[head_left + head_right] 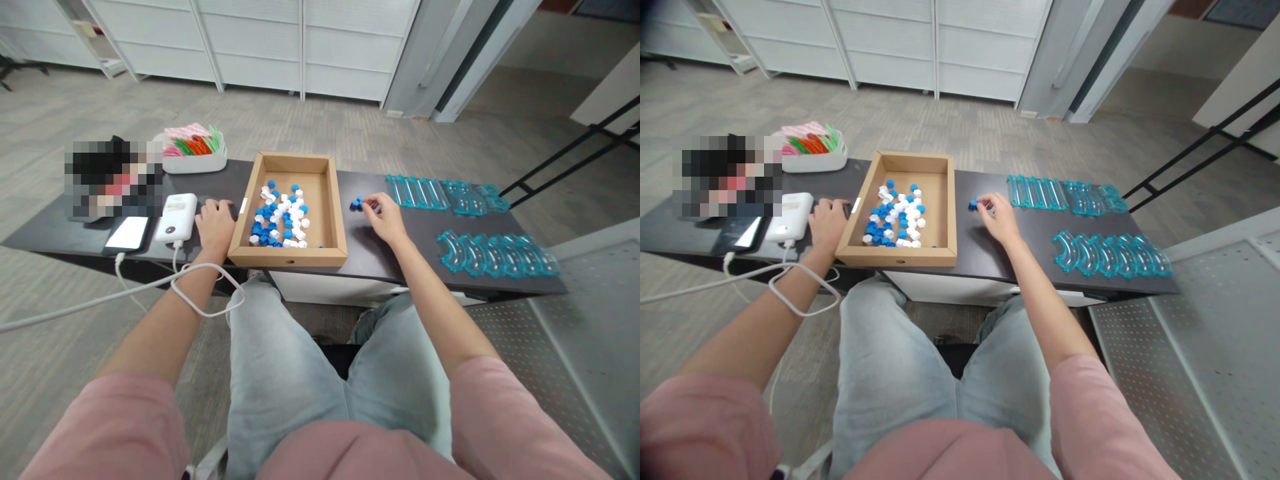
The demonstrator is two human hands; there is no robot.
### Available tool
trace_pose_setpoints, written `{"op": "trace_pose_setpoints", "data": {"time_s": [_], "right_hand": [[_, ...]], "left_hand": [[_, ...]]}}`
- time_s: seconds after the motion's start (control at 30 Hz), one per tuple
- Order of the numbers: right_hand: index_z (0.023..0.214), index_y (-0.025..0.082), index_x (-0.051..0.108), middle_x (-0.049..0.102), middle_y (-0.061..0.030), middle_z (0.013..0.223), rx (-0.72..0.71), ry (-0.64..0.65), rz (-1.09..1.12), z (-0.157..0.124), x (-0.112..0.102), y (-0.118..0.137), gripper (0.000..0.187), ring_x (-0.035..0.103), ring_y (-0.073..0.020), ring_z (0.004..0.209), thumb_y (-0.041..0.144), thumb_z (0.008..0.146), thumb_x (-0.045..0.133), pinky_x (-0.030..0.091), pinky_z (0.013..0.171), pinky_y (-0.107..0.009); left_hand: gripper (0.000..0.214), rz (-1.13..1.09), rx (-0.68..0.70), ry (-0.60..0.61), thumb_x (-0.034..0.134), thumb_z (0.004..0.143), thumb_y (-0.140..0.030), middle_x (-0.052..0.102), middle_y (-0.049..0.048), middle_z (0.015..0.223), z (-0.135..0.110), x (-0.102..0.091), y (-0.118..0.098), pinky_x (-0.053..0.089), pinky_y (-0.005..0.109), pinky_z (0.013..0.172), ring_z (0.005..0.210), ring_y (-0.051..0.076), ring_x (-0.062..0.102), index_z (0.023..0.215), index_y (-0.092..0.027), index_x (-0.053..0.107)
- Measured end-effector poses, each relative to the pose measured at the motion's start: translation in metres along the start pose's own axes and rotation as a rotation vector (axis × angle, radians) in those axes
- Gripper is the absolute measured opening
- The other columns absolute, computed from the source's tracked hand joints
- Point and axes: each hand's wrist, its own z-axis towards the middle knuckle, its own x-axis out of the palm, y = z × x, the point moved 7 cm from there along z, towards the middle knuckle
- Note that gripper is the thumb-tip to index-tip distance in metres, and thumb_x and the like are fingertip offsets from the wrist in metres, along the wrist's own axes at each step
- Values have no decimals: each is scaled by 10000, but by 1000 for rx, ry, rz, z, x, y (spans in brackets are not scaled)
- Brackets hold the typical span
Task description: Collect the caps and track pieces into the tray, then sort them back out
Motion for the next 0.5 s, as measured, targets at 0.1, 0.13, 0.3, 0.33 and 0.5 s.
{"op": "trace_pose_setpoints", "data": {"time_s": [0.1, 0.13, 0.3, 0.33, 0.5], "right_hand": [[1144, 263, 794, 828, -95, 1108, -113, 130, -25, 20, 14, 54, 172, 717, -292, 1002, 325, 1076, 649, 531, 996, -456], [1150, 261, 801, 836, -90, 1120, -162, 219, -52, 27, 26, 75, 172, 725, -291, 1024, 314, 1074, 656, 507, 1017, -453], [1168, 228, 820, 861, -107, 1259, -317, 674, -288, 44, 96, 146, 189, 753, -327, 1192, 249, 1002, 733, 416, 1055, -439], [1161, 223, 822, 861, -115, 1270, -323, 730, -333, 44, 106, 150, 189, 754, -330, 1201, 229, 993, 736, 410, 1054, -438], [1306, 213, 822, 828, -123, 1263, -318, 674, -263, 47, 106, 148, 311, 742, -310, 1154, 196, 1035, 670, 447, 1081, -445]], "left_hand": [[597, -8, -4, 3, 380, 1122, -319, 623, 332, 1599, 0, 0, -1, 471, 587, 1208, 1475, 485, 589, 1604, -125, 676], [595, -8, -9, 6, 383, 1123, -314, 622, 329, 1604, 0, -1, -1, 469, 583, 1215, 1483, 481, 587, 1605, -125, 675], [583, -11, -23, 17, 407, 1132, -326, 621, 322, 1614, -1, -3, -3, 459, 576, 1232, 1500, 480, 583, 1612, -128, 672], [588, -12, -21, 19, 403, 1131, -325, 619, 325, 1617, -1, -3, -3, 460, 580, 1228, 1499, 484, 583, 1614, -122, 671], [584, -20, -5, 8, 425, 1116, -324, 621, 327, 1618, -1, -2, -2, 461, 581, 1220, 1494, 483, 590, 1607, -130, 673]]}}
